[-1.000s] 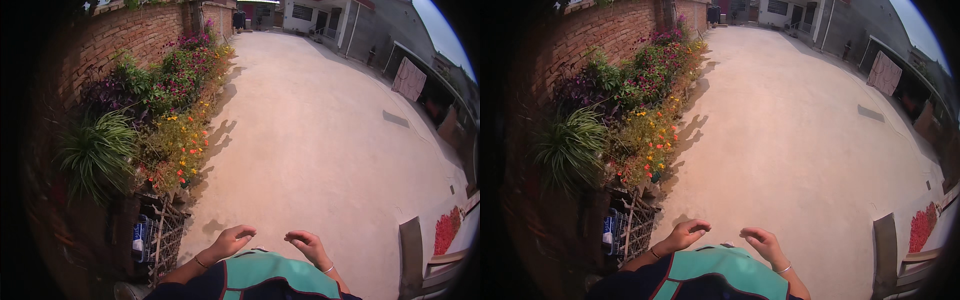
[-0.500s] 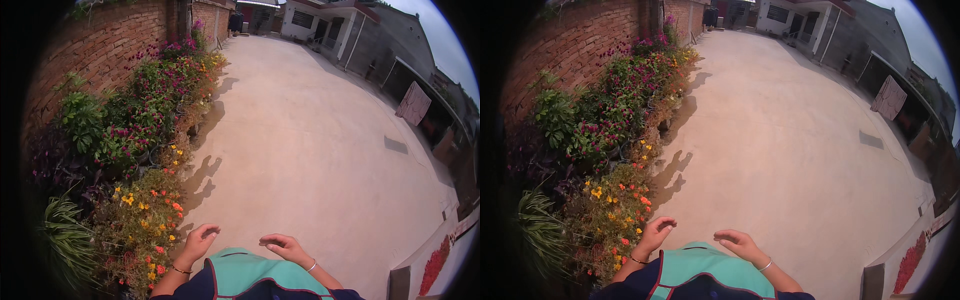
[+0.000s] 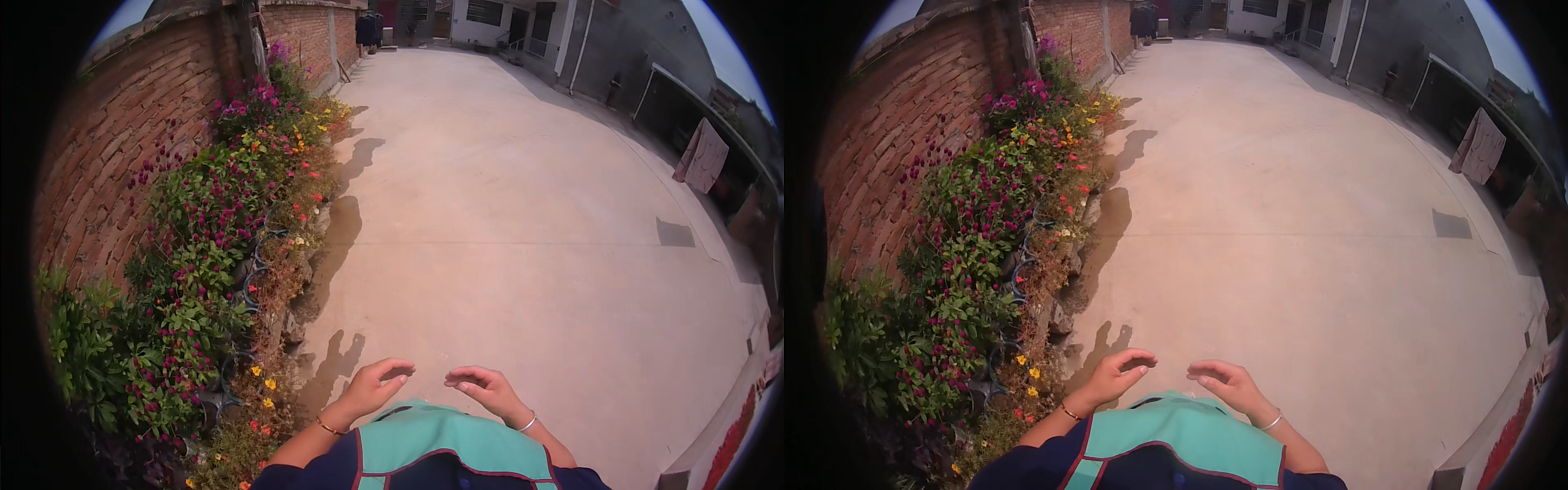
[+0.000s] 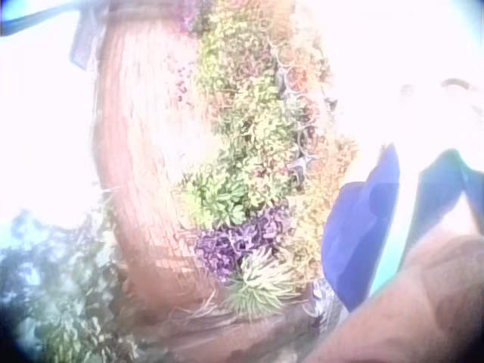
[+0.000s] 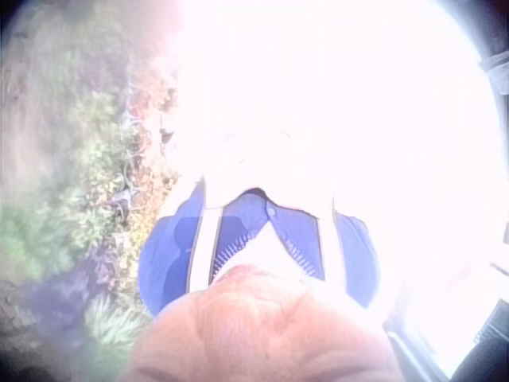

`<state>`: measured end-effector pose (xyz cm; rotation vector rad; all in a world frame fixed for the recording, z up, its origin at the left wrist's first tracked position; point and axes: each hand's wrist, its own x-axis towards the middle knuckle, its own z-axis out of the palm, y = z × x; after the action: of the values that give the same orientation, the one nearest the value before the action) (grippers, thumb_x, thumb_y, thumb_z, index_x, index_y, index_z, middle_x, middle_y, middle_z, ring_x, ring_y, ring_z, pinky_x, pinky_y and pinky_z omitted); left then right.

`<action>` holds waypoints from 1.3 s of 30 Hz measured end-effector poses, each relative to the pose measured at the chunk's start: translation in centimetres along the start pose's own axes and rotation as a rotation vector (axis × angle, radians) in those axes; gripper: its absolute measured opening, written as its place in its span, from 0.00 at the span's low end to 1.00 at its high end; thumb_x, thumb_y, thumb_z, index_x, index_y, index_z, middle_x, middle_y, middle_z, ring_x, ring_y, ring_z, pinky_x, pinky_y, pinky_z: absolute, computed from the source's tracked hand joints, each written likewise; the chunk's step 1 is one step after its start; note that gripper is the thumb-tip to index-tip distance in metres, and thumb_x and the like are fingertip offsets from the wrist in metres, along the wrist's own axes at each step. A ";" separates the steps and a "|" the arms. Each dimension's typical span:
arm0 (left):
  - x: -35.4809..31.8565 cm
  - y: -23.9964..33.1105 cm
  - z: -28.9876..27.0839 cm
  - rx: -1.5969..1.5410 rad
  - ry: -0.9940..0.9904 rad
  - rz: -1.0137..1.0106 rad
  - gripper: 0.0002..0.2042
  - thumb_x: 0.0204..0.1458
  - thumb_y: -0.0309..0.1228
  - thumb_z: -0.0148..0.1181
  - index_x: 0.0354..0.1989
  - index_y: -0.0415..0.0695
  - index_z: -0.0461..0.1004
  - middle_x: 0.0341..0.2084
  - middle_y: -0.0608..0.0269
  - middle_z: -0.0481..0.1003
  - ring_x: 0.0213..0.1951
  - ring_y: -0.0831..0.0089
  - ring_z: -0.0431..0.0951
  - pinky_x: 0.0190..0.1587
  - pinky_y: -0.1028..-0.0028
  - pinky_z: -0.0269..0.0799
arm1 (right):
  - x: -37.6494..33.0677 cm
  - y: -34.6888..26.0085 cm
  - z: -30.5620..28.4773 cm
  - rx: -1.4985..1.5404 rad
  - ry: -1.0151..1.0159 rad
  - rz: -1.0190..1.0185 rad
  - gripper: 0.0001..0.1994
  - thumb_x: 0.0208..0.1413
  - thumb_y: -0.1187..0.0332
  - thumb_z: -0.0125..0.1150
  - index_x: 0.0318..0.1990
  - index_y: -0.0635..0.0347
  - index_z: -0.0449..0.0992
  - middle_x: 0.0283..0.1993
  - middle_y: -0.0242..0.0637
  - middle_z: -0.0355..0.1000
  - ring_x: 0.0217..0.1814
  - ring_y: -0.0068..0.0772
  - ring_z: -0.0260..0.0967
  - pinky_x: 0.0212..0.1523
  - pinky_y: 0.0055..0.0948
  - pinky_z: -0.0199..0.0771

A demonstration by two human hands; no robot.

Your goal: The person picks up glasses from a bed, places them on a table, retrieves shears from a drawer, uses the shears to trim threads from clothing hanging on a line outdoors, and затем wedges a block of wood into a gap between a door frame and a brick wall.

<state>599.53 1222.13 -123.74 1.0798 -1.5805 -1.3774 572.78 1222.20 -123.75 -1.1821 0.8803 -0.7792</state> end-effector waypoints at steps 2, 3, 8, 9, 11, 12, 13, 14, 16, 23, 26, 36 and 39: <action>6.5 1.5 -3.8 0.000 0.093 0.002 0.12 0.54 0.22 0.53 0.47 0.36 0.71 0.42 0.58 0.75 0.47 0.72 0.75 0.51 0.73 0.70 | 8.9 -3.4 -2.8 -0.003 -0.083 -0.015 0.14 0.58 0.75 0.54 0.52 0.67 0.70 0.50 0.39 0.71 0.54 0.32 0.70 0.55 0.30 0.69; 9.6 1.2 -5.8 -0.033 0.105 -0.016 0.12 0.54 0.22 0.53 0.47 0.36 0.71 0.42 0.58 0.75 0.47 0.72 0.75 0.51 0.73 0.70 | 13.2 -5.6 -3.9 -0.012 -0.128 -0.025 0.15 0.58 0.75 0.53 0.53 0.67 0.69 0.51 0.39 0.71 0.54 0.32 0.69 0.55 0.30 0.69; 22.6 -5.9 -16.5 -0.153 0.492 -0.067 0.12 0.53 0.19 0.53 0.46 0.35 0.70 0.41 0.59 0.75 0.45 0.72 0.76 0.51 0.73 0.70 | 34.9 -10.9 -10.5 -0.087 -0.181 -0.143 0.18 0.58 0.76 0.53 0.56 0.65 0.65 0.50 0.40 0.71 0.53 0.33 0.70 0.55 0.31 0.69; 25.5 -7.2 -18.3 -0.156 0.497 -0.066 0.12 0.53 0.19 0.53 0.46 0.35 0.70 0.41 0.59 0.75 0.45 0.72 0.76 0.51 0.73 0.70 | 38.7 -11.0 -12.1 -0.090 -0.187 -0.141 0.18 0.58 0.76 0.53 0.56 0.65 0.65 0.50 0.40 0.71 0.53 0.33 0.70 0.55 0.31 0.69; 32.1 -8.9 -22.3 -0.205 0.576 -0.084 0.12 0.53 0.19 0.52 0.46 0.35 0.70 0.41 0.58 0.76 0.45 0.72 0.76 0.51 0.73 0.70 | 46.5 -11.2 -15.2 -0.050 -0.139 -0.158 0.19 0.58 0.76 0.53 0.58 0.64 0.63 0.50 0.40 0.71 0.53 0.32 0.70 0.54 0.30 0.70; 36.1 -8.4 -23.6 -0.169 0.571 -0.134 0.12 0.54 0.19 0.52 0.47 0.35 0.70 0.41 0.58 0.76 0.46 0.72 0.76 0.51 0.73 0.70 | 50.0 -11.5 -16.9 -0.058 -0.139 -0.152 0.19 0.58 0.76 0.53 0.58 0.64 0.63 0.50 0.40 0.71 0.53 0.32 0.70 0.54 0.30 0.70; 40.8 -7.9 -25.5 -0.179 0.568 -0.135 0.12 0.54 0.19 0.52 0.47 0.35 0.70 0.41 0.58 0.76 0.46 0.72 0.76 0.51 0.73 0.70 | 53.1 -11.6 -18.7 -0.050 -0.068 -0.076 0.20 0.58 0.76 0.53 0.59 0.64 0.62 0.50 0.40 0.71 0.53 0.32 0.70 0.54 0.30 0.69; 46.2 -7.3 -27.8 -0.132 0.511 -0.099 0.11 0.54 0.19 0.51 0.46 0.35 0.70 0.40 0.58 0.76 0.46 0.71 0.76 0.51 0.72 0.70 | 56.0 -11.9 -20.5 -0.042 0.008 -0.001 0.22 0.58 0.77 0.54 0.60 0.64 0.61 0.50 0.40 0.70 0.53 0.31 0.69 0.54 0.30 0.69; 56.6 -5.9 -31.5 -0.080 0.393 -0.043 0.12 0.54 0.19 0.50 0.47 0.34 0.69 0.41 0.57 0.75 0.46 0.71 0.75 0.53 0.71 0.70 | 61.2 -13.5 -24.6 -0.033 0.041 -0.006 0.21 0.58 0.77 0.53 0.60 0.64 0.61 0.50 0.41 0.70 0.53 0.32 0.70 0.54 0.30 0.69; 90.1 -6.4 -38.4 -0.322 -0.008 -0.008 0.13 0.55 0.21 0.51 0.50 0.36 0.68 0.43 0.57 0.74 0.48 0.69 0.74 0.54 0.69 0.69 | 79.8 -17.1 -41.2 0.281 0.460 -0.093 0.21 0.61 0.70 0.49 0.60 0.67 0.59 0.50 0.46 0.70 0.52 0.38 0.71 0.51 0.30 0.73; 103.7 -7.5 -40.4 -0.370 -0.013 0.064 0.14 0.56 0.21 0.52 0.51 0.36 0.67 0.44 0.57 0.74 0.48 0.68 0.74 0.54 0.68 0.69 | 91.7 -19.5 -48.5 0.317 0.479 -0.110 0.22 0.61 0.69 0.48 0.61 0.68 0.58 0.51 0.47 0.69 0.52 0.38 0.71 0.51 0.30 0.73; 133.3 -10.7 -58.8 -0.277 0.372 -0.020 0.15 0.54 0.20 0.52 0.51 0.36 0.67 0.44 0.57 0.74 0.47 0.70 0.75 0.52 0.71 0.70 | 137.5 -36.8 -59.3 0.112 -0.099 -0.101 0.24 0.60 0.69 0.48 0.63 0.66 0.56 0.58 0.47 0.64 0.57 0.39 0.67 0.57 0.35 0.67; 141.8 -13.3 -65.0 -0.318 0.516 -0.069 0.15 0.54 0.20 0.52 0.51 0.35 0.67 0.44 0.55 0.74 0.47 0.69 0.75 0.52 0.71 0.70 | 149.9 -38.0 -63.2 0.141 -0.122 -0.136 0.24 0.60 0.69 0.48 0.63 0.66 0.56 0.58 0.48 0.63 0.57 0.39 0.67 0.57 0.35 0.67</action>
<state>611.78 1066.12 -126.54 1.1791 -0.9272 -1.2146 582.65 1055.48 -120.00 -1.1599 0.6392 -0.8560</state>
